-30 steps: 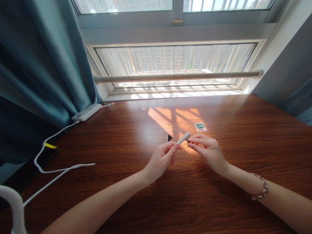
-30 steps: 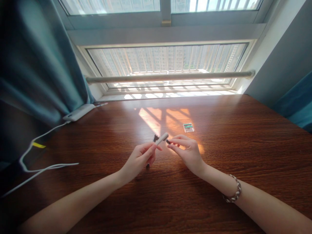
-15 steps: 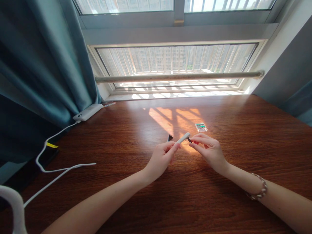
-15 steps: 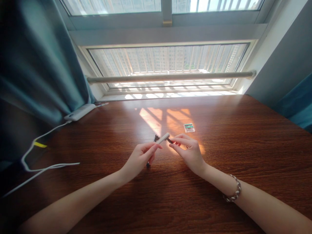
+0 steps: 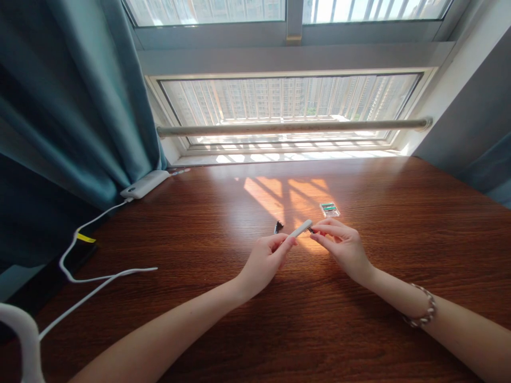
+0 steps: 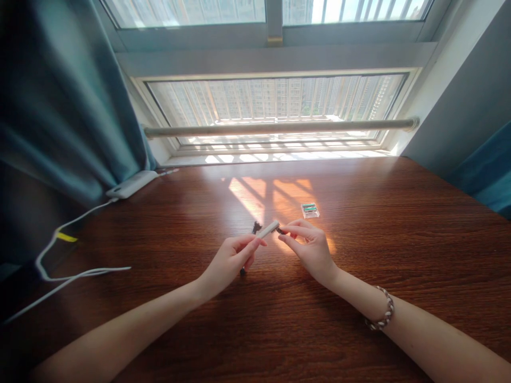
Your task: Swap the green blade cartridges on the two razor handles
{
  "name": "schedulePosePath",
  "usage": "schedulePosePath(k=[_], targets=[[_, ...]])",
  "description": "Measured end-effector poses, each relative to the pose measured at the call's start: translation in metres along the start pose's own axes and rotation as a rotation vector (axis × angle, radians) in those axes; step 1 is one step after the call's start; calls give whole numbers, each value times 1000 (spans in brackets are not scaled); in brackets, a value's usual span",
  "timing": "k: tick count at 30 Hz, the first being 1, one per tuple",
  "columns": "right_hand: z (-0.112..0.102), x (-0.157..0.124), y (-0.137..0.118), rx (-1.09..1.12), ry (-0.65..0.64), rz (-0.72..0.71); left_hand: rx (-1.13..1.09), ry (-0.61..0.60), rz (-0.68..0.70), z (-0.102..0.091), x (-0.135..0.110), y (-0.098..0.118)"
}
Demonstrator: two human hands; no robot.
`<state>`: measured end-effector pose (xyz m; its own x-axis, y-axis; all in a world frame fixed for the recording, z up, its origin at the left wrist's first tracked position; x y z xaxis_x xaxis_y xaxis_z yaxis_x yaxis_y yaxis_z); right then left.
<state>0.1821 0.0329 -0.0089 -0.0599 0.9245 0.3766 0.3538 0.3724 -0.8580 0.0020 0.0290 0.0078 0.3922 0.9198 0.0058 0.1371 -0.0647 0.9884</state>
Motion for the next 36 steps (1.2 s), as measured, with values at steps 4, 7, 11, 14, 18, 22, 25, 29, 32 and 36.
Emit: schedulePosePath(k=[4, 7, 11, 14, 18, 22, 25, 29, 32, 36], targets=[[0, 0, 0, 12, -4, -16, 4, 35, -10, -1, 1, -2], [0, 0, 0, 11, 4, -22, -19, 23, -17, -2, 1, -2], [0, 0, 0, 3, 16, -23, -30, 1, -5, -2, 1, -2], [0, 1, 0, 5, 7, -21, -40, 0, -1, -2, 0, -2], [0, 1, 2, 18, 4, -12, -32, 12, 16, -2, -1, -1], [1, 0, 3, 28, 0, -4, 20, 17, 9, -2, 0, 0], [1, -1, 1, 44, -9, -10, 43, 44, 8, -3, 1, -1], [0, 0, -2, 58, -1, -11, -10, 54, -3, -3, 2, -4], [1, 0, -1, 123, -7, 81, -102, 57, -13, -3, 2, -5], [6, -3, 0, 273, -74, 201, -211, 11, -75, -2, 3, -5]])
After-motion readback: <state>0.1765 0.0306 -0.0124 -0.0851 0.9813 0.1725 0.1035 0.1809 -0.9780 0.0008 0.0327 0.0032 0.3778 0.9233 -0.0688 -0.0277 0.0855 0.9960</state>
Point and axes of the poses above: each hand's wrist, its own x-axis towards the middle knuckle, its own z-axis out of the palm, y = z × x, the point moved 2 cm from there along x, towards the middle knuckle, and after that the axes turned 7 degrees about -x, right-handed, at the moved point
